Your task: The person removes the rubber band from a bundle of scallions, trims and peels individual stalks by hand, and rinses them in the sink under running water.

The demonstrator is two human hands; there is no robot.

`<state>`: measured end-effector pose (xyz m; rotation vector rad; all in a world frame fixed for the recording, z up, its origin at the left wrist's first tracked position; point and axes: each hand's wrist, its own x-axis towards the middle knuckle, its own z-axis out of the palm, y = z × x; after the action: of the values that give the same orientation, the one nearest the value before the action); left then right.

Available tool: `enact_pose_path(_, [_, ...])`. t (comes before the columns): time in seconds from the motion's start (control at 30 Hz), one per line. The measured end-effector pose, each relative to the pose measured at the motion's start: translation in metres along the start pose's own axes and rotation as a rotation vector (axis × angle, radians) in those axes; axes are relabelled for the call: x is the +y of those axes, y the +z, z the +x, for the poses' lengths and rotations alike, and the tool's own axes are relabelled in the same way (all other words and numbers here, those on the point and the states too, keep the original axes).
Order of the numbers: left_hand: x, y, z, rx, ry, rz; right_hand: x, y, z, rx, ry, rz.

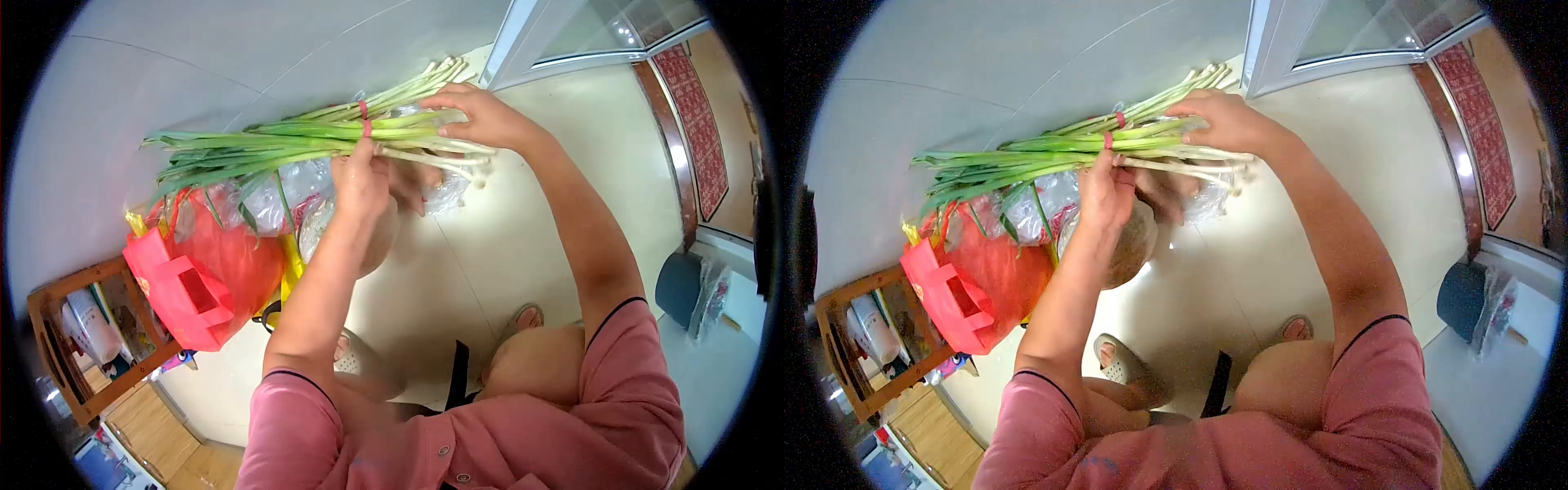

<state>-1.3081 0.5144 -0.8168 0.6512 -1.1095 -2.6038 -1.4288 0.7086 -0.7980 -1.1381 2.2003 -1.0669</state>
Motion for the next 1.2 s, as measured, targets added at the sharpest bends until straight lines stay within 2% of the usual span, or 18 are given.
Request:
enact_pose_path(0.1, [0.014,0.0,0.006,-0.094,-0.093,-0.038,-0.012,0.006,-0.005,0.001,0.022,0.076])
enact_pose_path(0.17, [0.016,0.004,0.002,-0.086,-0.072,-0.066,-0.013,0.01,-0.005,-0.039,0.07,0.18])
enact_pose_path(0.2, [0.015,0.0,0.003,-0.105,-0.078,-0.082,-0.01,0.013,-0.003,-0.053,0.154,0.384])
enact_pose_path(0.3, [0.01,-0.011,0.005,-0.112,-0.126,-0.057,-0.003,0.012,-0.006,-0.063,0.266,0.372])
enact_pose_path(0.4, [0.003,-0.011,0.0,-0.018,-0.14,-0.035,0.002,0.016,-0.005,-0.071,0.271,0.362])
enact_pose_path(0.53, [0.003,-0.006,-0.008,-0.049,-0.132,-0.03,0.003,0.028,-0.002,-0.014,0.193,0.491])
enact_pose_path(0.73, [0.002,0.002,-0.016,0.007,-0.128,-0.025,0.002,0.025,0.003,-0.045,0.289,0.381])
enact_pose_path(0.93, [-0.004,-0.01,-0.012,-0.033,-0.113,-0.053,-0.008,0.027,-0.004,0.001,0.232,0.496])
enact_pose_path(1.03, [-0.005,-0.006,-0.018,0.01,-0.167,-0.003,-0.007,0.032,0.003,-0.038,0.149,0.455])
enact_pose_path(1.2, [-0.016,-0.012,-0.017,0.005,-0.169,-0.083,-0.015,0.026,-0.003,0.037,0.092,0.134])
